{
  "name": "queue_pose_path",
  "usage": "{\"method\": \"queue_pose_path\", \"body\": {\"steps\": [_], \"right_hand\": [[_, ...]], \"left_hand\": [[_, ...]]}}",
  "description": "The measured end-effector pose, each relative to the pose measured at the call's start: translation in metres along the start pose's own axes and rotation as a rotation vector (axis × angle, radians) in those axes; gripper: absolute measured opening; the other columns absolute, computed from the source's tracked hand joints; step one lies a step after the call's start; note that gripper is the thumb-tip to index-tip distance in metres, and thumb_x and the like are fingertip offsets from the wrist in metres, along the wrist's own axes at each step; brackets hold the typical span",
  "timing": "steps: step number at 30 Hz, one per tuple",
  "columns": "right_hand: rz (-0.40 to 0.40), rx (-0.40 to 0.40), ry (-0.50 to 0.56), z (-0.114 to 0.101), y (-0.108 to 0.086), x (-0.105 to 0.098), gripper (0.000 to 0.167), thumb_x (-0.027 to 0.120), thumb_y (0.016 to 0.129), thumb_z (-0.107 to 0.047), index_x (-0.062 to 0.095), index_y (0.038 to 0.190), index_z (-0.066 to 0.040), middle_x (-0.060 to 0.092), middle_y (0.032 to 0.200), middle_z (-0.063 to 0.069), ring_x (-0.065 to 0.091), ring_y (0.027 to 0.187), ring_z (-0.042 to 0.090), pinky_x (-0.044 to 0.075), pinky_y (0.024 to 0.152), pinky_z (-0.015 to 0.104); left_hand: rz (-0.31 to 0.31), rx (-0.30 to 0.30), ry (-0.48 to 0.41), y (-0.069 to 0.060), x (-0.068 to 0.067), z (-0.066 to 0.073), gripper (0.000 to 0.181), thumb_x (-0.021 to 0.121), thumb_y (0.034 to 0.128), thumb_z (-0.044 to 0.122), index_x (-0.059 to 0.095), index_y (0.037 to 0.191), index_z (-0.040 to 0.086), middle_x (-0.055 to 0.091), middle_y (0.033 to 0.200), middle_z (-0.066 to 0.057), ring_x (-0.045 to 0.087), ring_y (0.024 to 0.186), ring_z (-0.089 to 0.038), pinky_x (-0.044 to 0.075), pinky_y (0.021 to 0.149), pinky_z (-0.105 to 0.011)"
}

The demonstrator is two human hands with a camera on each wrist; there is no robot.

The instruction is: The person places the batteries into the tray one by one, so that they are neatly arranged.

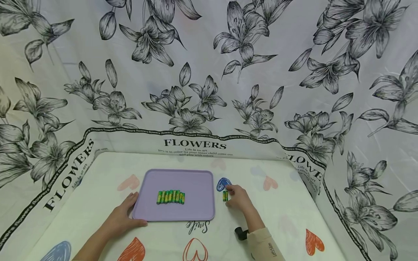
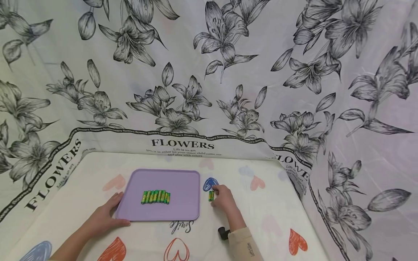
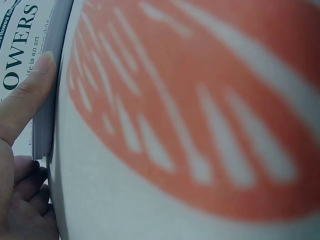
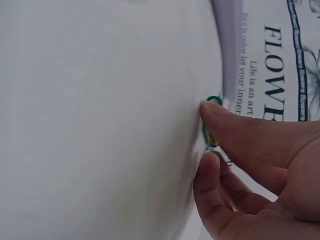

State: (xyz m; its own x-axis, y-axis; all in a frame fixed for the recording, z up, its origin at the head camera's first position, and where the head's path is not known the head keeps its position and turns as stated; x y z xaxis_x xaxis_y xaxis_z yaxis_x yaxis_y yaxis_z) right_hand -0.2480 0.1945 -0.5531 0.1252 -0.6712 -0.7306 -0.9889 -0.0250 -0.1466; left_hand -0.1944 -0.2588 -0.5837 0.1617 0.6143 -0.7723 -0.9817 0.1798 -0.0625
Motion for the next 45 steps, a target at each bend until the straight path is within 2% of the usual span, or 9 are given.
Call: {"method": "queue_pose_path", "body": {"steps": [9, 13, 16, 20, 24, 29, 33, 39, 45], "right_hand": [[0.001, -0.009, 0.001, 0.006, -0.002, 0.001, 0.049, 0.086, 0.073, -0.001, 0.071, 0.120, -0.005, 0.068, 0.106, 0.008, 0.063, 0.099, 0.025, 0.056, 0.088, 0.045], [0.001, -0.050, 0.083, -0.002, -0.001, -0.001, 0.050, 0.083, 0.074, 0.001, 0.069, 0.122, 0.000, 0.070, 0.101, 0.009, 0.065, 0.094, 0.021, 0.058, 0.081, 0.039], [-0.018, -0.112, 0.161, -0.020, 0.000, 0.002, 0.050, 0.082, 0.077, 0.000, 0.067, 0.125, 0.001, 0.072, 0.102, 0.009, 0.067, 0.093, 0.020, 0.059, 0.078, 0.035], [-0.045, -0.157, 0.221, -0.054, 0.001, 0.021, 0.050, 0.083, 0.077, -0.001, 0.067, 0.125, 0.000, 0.072, 0.104, 0.008, 0.069, 0.094, 0.020, 0.061, 0.078, 0.033], [-0.073, -0.171, 0.231, -0.080, 0.004, 0.055, 0.050, 0.085, 0.075, -0.001, 0.069, 0.123, -0.003, 0.072, 0.101, 0.003, 0.069, 0.091, 0.014, 0.060, 0.078, 0.028], [-0.098, -0.195, 0.174, -0.094, 0.009, 0.093, 0.051, 0.088, 0.072, -0.002, 0.072, 0.120, -0.004, 0.070, 0.090, -0.003, 0.061, 0.080, 0.005, 0.056, 0.072, 0.023], [-0.092, -0.198, 0.140, -0.098, 0.011, 0.106, 0.051, 0.088, 0.071, 0.001, 0.072, 0.119, -0.003, 0.066, 0.086, -0.003, 0.056, 0.076, 0.006, 0.052, 0.067, 0.023], [-0.110, -0.194, 0.113, -0.100, 0.009, 0.106, 0.053, 0.088, 0.071, 0.002, 0.072, 0.121, -0.004, 0.065, 0.086, -0.002, 0.054, 0.076, 0.008, 0.051, 0.066, 0.024], [-0.037, -0.205, 0.077, -0.091, 0.006, 0.080, 0.057, 0.086, 0.070, 0.000, 0.069, 0.125, -0.007, 0.071, 0.108, 0.005, 0.064, 0.089, 0.013, 0.057, 0.078, 0.029]], "left_hand": [[0.000, -0.008, -0.011, -0.001, 0.001, -0.002, 0.131, 0.089, 0.0605, 0.061, 0.026, 0.158, -0.001, 0.021, 0.162, -0.032, 0.023, 0.145, -0.058, 0.026, 0.113, -0.072], [0.002, -0.005, -0.012, -0.001, 0.002, -0.002, 0.131, 0.088, 0.0605, 0.061, 0.027, 0.157, -0.001, 0.022, 0.162, -0.032, 0.024, 0.144, -0.058, 0.026, 0.112, -0.073], [0.012, -0.005, -0.009, 0.000, 0.001, -0.004, 0.131, 0.088, 0.0603, 0.063, 0.027, 0.157, -0.001, 0.022, 0.162, -0.032, 0.024, 0.144, -0.058, 0.026, 0.112, -0.073], [0.018, -0.006, 0.004, -0.001, 0.001, -0.005, 0.131, 0.088, 0.0601, 0.063, 0.027, 0.157, -0.001, 0.022, 0.162, -0.032, 0.025, 0.144, -0.058, 0.027, 0.112, -0.073], [0.013, -0.005, 0.003, -0.002, 0.001, -0.005, 0.131, 0.089, 0.0600, 0.061, 0.026, 0.157, -0.001, 0.022, 0.161, -0.032, 0.025, 0.144, -0.058, 0.027, 0.112, -0.073], [0.011, 0.001, -0.004, -0.003, 0.001, -0.002, 0.130, 0.089, 0.0603, 0.061, 0.027, 0.157, -0.001, 0.022, 0.162, -0.032, 0.024, 0.144, -0.058, 0.027, 0.112, -0.073], [0.009, 0.005, -0.014, -0.002, 0.001, -0.001, 0.130, 0.089, 0.0604, 0.061, 0.027, 0.158, 0.000, 0.022, 0.162, -0.032, 0.024, 0.145, -0.058, 0.026, 0.113, -0.073], [0.016, 0.006, -0.008, -0.001, 0.002, -0.001, 0.130, 0.089, 0.0595, 0.061, 0.029, 0.157, -0.001, 0.023, 0.161, -0.032, 0.024, 0.145, -0.057, 0.026, 0.113, -0.072], [0.013, -0.001, -0.007, -0.001, 0.001, -0.002, 0.131, 0.088, 0.0593, 0.062, 0.028, 0.157, -0.001, 0.022, 0.161, -0.032, 0.023, 0.145, -0.057, 0.026, 0.113, -0.072]]}}
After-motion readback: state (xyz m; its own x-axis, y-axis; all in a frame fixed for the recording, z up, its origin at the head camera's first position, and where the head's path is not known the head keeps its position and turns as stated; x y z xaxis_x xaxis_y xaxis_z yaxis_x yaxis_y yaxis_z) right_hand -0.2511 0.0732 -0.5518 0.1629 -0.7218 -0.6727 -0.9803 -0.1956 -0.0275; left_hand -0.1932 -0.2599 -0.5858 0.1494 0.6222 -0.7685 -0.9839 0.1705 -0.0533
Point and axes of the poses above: each hand's wrist, its own y-axis towards the middle knuckle, its own x-axis out of the palm, z = x × y, the point moved 1 cm from there along y, towards the middle knuckle
